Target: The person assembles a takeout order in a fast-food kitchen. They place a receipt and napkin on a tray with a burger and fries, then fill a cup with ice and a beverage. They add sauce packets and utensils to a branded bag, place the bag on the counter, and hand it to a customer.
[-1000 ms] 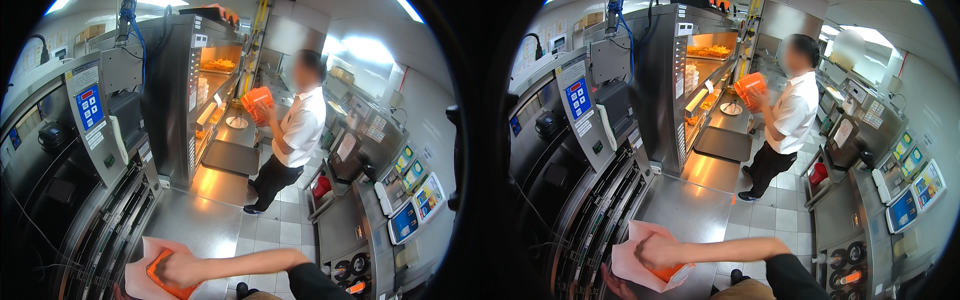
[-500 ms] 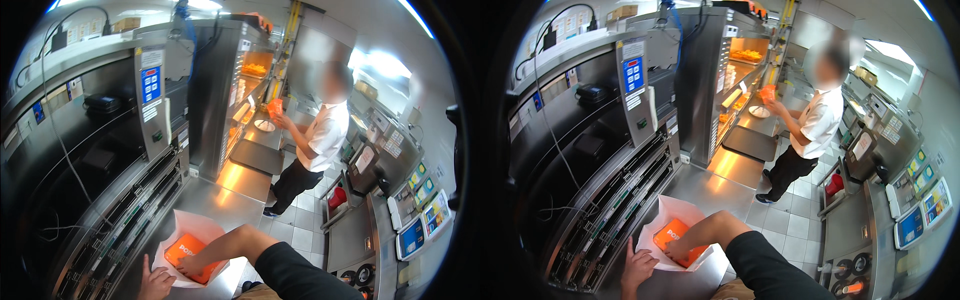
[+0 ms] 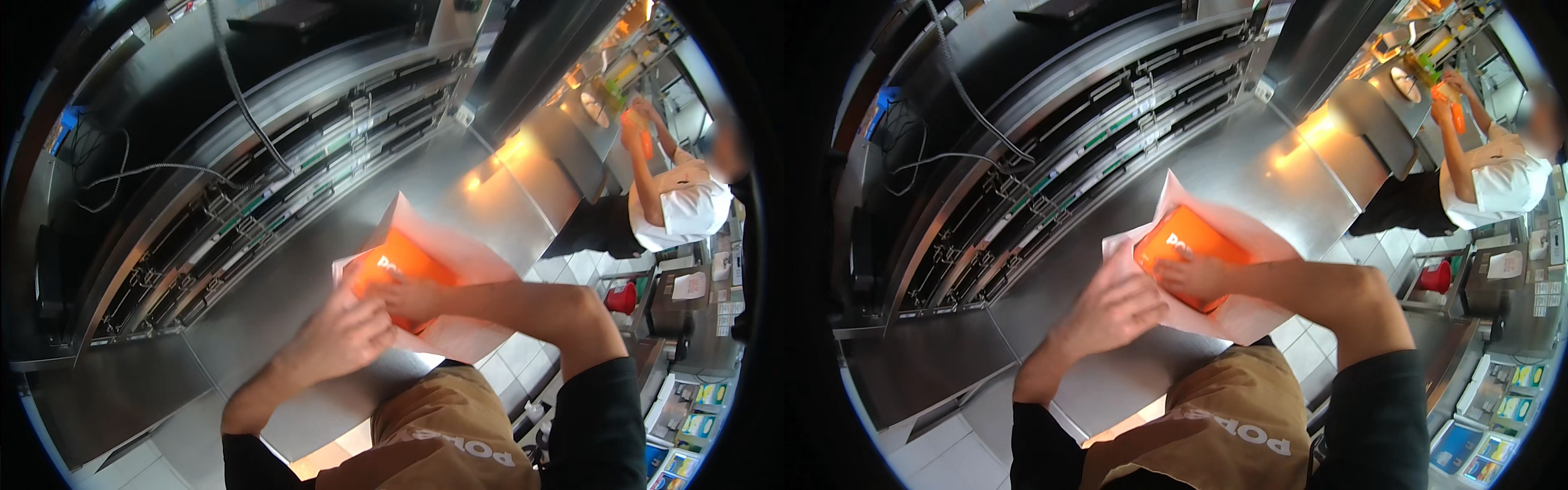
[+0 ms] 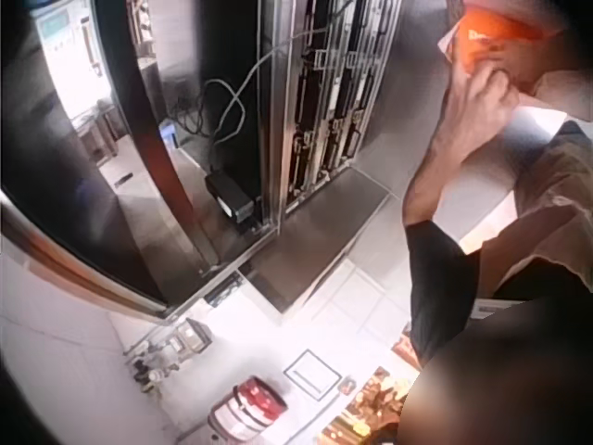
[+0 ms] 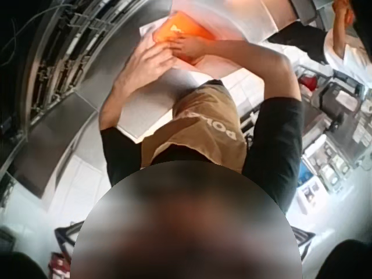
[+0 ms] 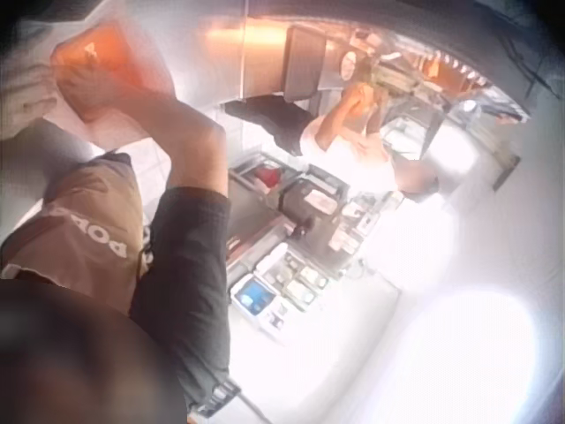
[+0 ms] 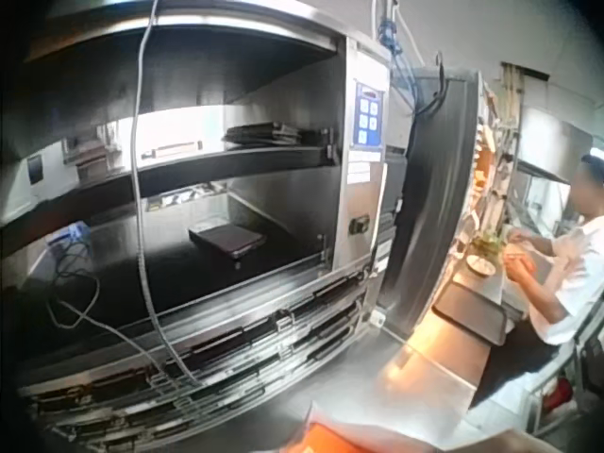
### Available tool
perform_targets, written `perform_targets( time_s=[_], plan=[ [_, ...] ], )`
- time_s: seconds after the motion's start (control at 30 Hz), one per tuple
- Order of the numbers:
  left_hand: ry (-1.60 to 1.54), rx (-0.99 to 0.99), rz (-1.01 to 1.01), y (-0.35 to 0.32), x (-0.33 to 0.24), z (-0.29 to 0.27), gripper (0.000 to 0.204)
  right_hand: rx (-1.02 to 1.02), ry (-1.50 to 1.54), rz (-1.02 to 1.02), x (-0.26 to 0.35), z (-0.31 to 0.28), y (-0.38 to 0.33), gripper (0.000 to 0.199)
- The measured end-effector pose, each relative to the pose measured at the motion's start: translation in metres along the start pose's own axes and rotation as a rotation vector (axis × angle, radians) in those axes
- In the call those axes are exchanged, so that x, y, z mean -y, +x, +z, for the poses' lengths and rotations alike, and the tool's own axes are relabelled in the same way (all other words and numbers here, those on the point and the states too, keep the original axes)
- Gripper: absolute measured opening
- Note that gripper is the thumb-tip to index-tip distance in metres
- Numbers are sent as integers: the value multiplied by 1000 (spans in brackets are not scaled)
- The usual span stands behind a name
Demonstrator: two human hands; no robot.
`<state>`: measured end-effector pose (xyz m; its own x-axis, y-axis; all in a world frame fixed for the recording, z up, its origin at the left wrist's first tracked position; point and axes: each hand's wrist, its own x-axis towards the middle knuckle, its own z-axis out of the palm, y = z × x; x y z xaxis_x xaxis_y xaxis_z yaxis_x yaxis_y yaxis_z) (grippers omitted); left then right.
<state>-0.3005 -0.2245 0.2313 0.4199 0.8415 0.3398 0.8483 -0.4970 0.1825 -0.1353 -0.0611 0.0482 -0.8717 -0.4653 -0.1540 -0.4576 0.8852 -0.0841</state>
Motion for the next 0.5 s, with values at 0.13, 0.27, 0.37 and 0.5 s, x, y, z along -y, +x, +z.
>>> perform_targets(
  time_s=[0.13,0.27,0.37,0.5],
  plan=[
    [9,175,-13,-16,20,-16,4,73,285,250,-21,-19,13,98],
    [35,208,113,-8,16,-11,4,283,108,103,-26,-31,30,101],
    [71,184,165,5,13,-2,5,291,54,83,-15,-15,33,100],
    [97,140,208,21,9,6,5,179,-26,103,-2,14,40,95]
  ],
)
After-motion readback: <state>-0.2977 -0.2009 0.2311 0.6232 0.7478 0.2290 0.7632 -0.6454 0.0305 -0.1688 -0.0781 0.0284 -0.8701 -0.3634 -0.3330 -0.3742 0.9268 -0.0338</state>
